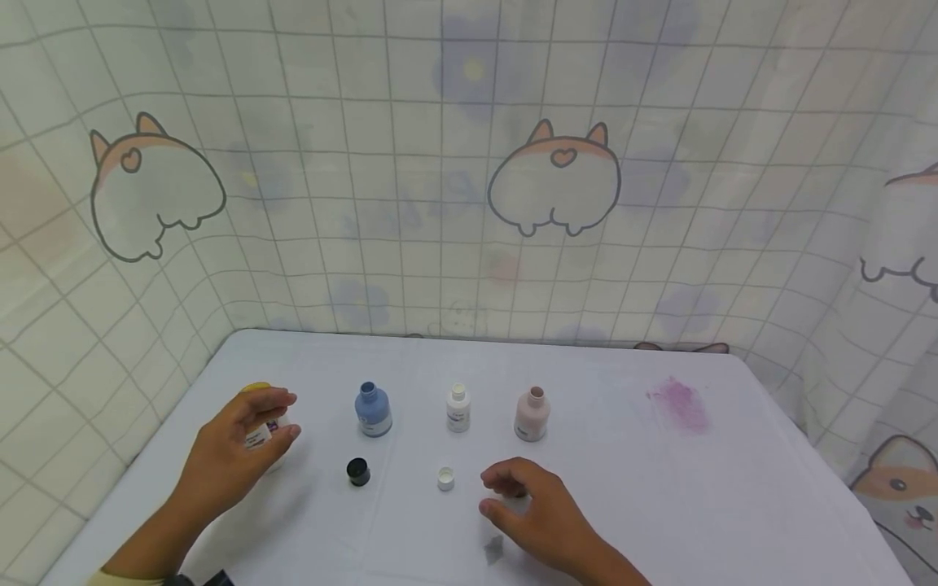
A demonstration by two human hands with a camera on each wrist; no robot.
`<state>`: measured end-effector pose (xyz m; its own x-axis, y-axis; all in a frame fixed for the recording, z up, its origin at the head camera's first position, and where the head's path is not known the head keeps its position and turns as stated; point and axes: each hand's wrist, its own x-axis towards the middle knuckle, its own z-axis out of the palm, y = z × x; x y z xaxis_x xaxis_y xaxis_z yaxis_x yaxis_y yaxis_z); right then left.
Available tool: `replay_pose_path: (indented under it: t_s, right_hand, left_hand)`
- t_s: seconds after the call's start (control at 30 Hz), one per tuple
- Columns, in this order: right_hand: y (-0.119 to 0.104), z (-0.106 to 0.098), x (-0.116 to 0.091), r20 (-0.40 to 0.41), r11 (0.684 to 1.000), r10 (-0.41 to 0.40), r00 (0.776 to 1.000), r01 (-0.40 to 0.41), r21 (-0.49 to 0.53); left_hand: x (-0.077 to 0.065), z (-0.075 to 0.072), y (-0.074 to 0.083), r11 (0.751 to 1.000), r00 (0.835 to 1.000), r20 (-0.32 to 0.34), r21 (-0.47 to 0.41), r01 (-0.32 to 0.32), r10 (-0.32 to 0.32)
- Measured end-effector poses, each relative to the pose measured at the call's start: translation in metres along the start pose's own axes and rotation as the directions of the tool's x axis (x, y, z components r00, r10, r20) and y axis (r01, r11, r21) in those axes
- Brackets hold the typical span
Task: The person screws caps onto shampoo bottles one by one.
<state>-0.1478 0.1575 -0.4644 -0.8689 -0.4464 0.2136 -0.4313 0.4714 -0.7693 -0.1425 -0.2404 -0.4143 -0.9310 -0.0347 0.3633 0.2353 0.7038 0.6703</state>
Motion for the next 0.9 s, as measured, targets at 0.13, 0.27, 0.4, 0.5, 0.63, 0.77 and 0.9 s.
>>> replay_pose_path:
  t_s: [0.13,0.27,0.4,0.5,0.63,0.77,0.9]
  right_hand:
    - [-0.001,0.001,0.002,0.006,1.000,0.011,1.000,-0.011,0.000]
    - [-0.001,0.004,0.005,0.007,1.000,-0.009,1.000,0.009,0.001]
    - [-0.002,0.008,0.009,0.010,1.000,-0.020,1.000,0.020,-0.004]
    - [-0.004,0.010,0.012,0.013,1.000,-0.011,1.000,0.011,-0.003]
    - [-0.007,0.012,0.015,0.022,1.000,0.017,1.000,-0.017,0.008]
    - [-0.008,0.014,0.018,0.031,0.999,0.033,0.999,-0.033,0.011]
    - [-0.010,0.018,0.021,0.030,0.999,0.035,0.999,-0.035,0.015]
  left_hand:
    - [0.001,0.005,0.000,1.000,1.000,0.025,-0.015,0.007,-0.006]
    - [0.003,0.012,0.001,1.000,0.998,0.057,-0.023,0.015,-0.013]
    - [0.004,0.020,-0.001,0.999,0.996,0.082,-0.039,0.035,-0.032]
    - [0.006,0.024,-0.003,0.998,0.994,0.097,-0.050,0.046,-0.041]
    - [0.007,0.029,-0.007,0.997,0.994,0.106,-0.056,0.044,-0.038]
    - [0.009,0.035,-0.010,0.996,0.992,0.121,-0.080,0.048,-0.038]
    - [0.011,0.040,-0.013,0.993,0.988,0.145,-0.092,0.075,-0.061]
